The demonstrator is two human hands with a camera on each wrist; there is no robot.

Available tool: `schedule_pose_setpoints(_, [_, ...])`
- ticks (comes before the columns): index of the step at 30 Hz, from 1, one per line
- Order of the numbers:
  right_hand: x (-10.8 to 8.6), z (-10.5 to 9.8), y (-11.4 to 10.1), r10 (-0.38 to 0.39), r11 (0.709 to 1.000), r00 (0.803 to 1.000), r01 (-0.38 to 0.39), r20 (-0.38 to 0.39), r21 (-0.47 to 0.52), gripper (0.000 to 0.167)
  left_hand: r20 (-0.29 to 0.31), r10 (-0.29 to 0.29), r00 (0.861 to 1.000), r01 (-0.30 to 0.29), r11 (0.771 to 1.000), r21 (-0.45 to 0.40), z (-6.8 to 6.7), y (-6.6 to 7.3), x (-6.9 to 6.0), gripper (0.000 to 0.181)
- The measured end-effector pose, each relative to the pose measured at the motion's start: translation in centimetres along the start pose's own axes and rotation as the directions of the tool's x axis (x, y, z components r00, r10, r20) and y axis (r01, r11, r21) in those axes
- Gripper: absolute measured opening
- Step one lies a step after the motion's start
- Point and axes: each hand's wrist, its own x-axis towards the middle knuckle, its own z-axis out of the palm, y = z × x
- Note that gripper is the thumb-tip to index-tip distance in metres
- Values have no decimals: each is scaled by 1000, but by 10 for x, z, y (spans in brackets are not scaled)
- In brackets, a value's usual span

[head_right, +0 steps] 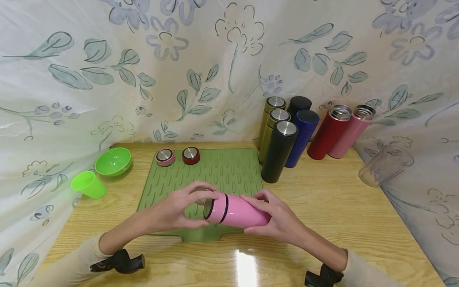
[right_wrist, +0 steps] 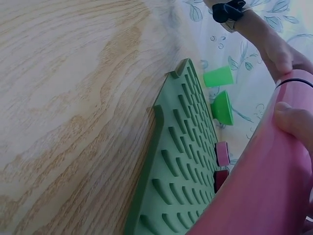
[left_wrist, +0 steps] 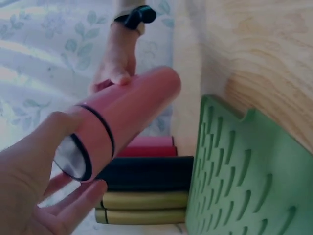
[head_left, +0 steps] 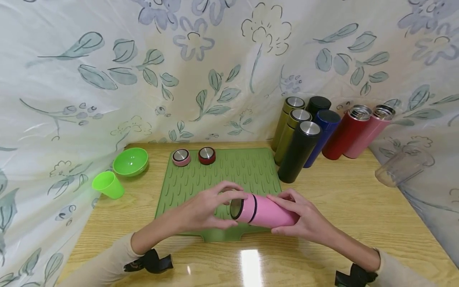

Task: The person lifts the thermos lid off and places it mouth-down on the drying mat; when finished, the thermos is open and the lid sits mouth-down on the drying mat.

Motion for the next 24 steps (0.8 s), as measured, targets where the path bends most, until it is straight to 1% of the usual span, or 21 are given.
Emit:
schedule_pose_setpoints(3, [1, 0, 0, 11, 1000, 1000, -11, 5, -1, 71, -3, -8, 1000, 8, 1000, -13, 1, 0, 0, 67])
schedule_pose_setpoints(5, [1, 0, 0, 19, 1000, 1000, -19, 8, 0, 71, -4, -14, 1000, 14, 999, -39, 2, 1, 0, 66])
schedule_pose_setpoints(7, [1, 0, 0, 23, 1000, 1000, -23, 9, 2, 71, -4, -45, 999, 44, 995, -85, 2, 1, 0, 66])
schedule_pose_setpoints(8, [1, 0, 0, 23, 1000, 1000, -23, 9, 1, 71, -5, -63, 998, 62, 993, -96, 2, 2, 0, 67])
schedule_pose_setpoints(10, [1, 0, 0, 8, 1000, 1000, -8, 4, -1, 72, -2, -74, 997, 74, 992, -101, 2, 2, 0, 70])
schedule_pose_setpoints(11, [1, 1, 1, 0, 1000, 1000, 0, 0, -4, 72, -5, -67, 998, 67, 993, -97, 2, 1, 0, 70])
schedule_pose_setpoints(13, [1, 1, 1, -16, 1000, 1000, 16, -3, -6, 73, -16, -33, 999, 31, 995, -90, 2, 1, 0, 69])
schedule_pose_setpoints(14, [1, 2, 1, -24, 1000, 1000, 24, -4, -8, 73, -23, -17, 1000, 14, 995, -94, 2, 0, 0, 66])
schedule_pose_setpoints(15, [1, 2, 1, -30, 1000, 1000, 30, -5, -8, 73, -24, -11, 1000, 8, 993, -117, 2, 0, 1, 64])
schedule_pose_setpoints(18, [1, 2, 1, -25, 1000, 1000, 25, -7, -8, 73, -8, -39, 999, 38, 991, -129, 2, 1, 0, 67])
schedule_pose_setpoints(22, [1, 2, 2, -20, 1000, 1000, 20, -7, 0, 72, 45, -94, 995, 100, 984, -147, 0, 3, 1, 69])
schedule_pose_setpoints(24, [1, 2, 2, -22, 1000, 1000, 22, -6, 7, 72, 70, -130, 989, 141, 972, -191, 0, 4, 1, 67])
